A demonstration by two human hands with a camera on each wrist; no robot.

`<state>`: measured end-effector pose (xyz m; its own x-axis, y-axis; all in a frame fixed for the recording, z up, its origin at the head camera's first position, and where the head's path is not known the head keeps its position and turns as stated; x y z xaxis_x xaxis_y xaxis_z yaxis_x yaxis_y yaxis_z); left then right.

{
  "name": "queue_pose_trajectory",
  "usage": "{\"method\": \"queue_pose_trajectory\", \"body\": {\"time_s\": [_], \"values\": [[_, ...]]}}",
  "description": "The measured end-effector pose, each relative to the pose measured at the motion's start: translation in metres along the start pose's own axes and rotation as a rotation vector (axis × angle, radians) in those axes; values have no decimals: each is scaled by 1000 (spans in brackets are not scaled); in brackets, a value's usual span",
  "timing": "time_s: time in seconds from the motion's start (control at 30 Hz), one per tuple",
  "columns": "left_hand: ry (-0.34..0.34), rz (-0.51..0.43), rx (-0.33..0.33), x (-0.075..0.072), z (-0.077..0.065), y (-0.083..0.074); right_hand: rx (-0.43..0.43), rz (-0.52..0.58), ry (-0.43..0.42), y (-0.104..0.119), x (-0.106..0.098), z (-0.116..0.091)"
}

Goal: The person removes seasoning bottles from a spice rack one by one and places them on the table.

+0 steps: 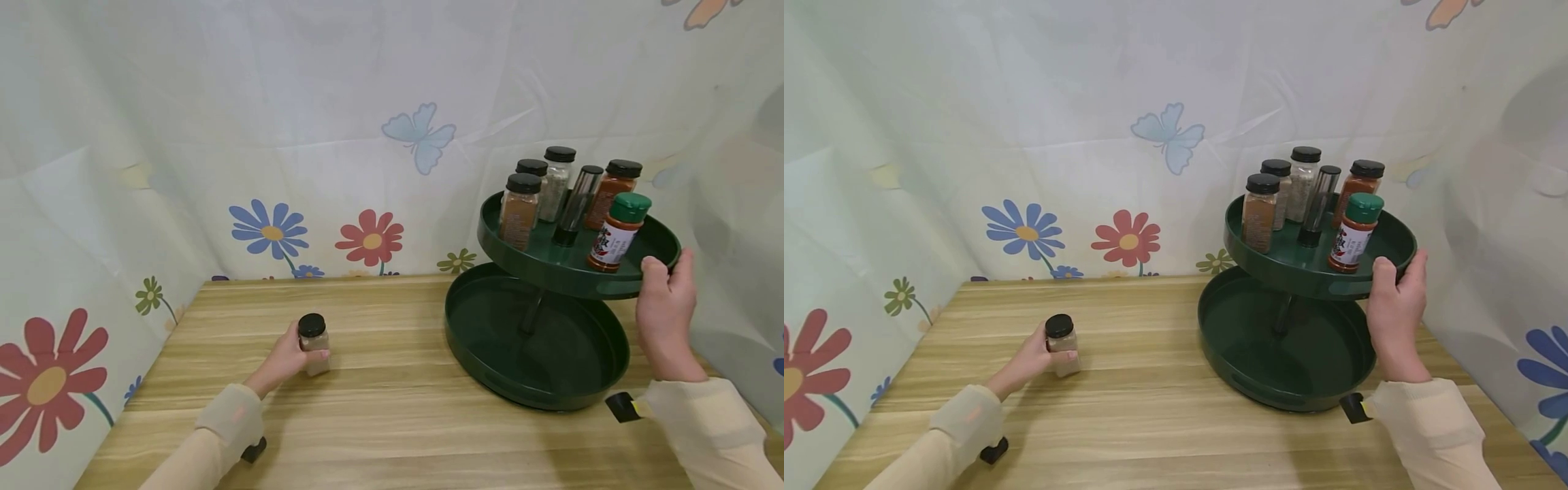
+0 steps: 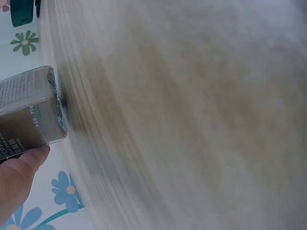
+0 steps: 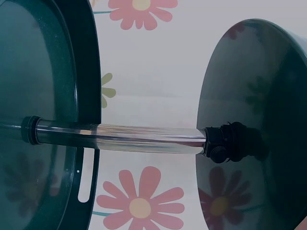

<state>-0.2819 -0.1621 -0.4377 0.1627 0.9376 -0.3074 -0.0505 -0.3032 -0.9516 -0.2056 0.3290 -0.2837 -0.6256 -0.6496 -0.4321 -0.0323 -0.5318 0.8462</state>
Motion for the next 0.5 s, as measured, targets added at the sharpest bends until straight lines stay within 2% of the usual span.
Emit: {"method": "queue_pose_trajectory", "body": {"time_s": [0.5], "values": [[30, -27, -2, -12, -1, 2, 7, 5, -10, 1, 1, 0]]}}
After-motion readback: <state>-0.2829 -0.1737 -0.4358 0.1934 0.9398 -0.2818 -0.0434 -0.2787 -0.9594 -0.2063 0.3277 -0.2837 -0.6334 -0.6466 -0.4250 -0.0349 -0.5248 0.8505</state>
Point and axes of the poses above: each hand's wrist, its own z-axis towards the middle knuckle, its own x-axis out of the palm, y = z × x, the point moved 1 cm from there along z, towards the middle knuckle, and after that the axes turned 13 degrees about -z, right-handed, at the moved point
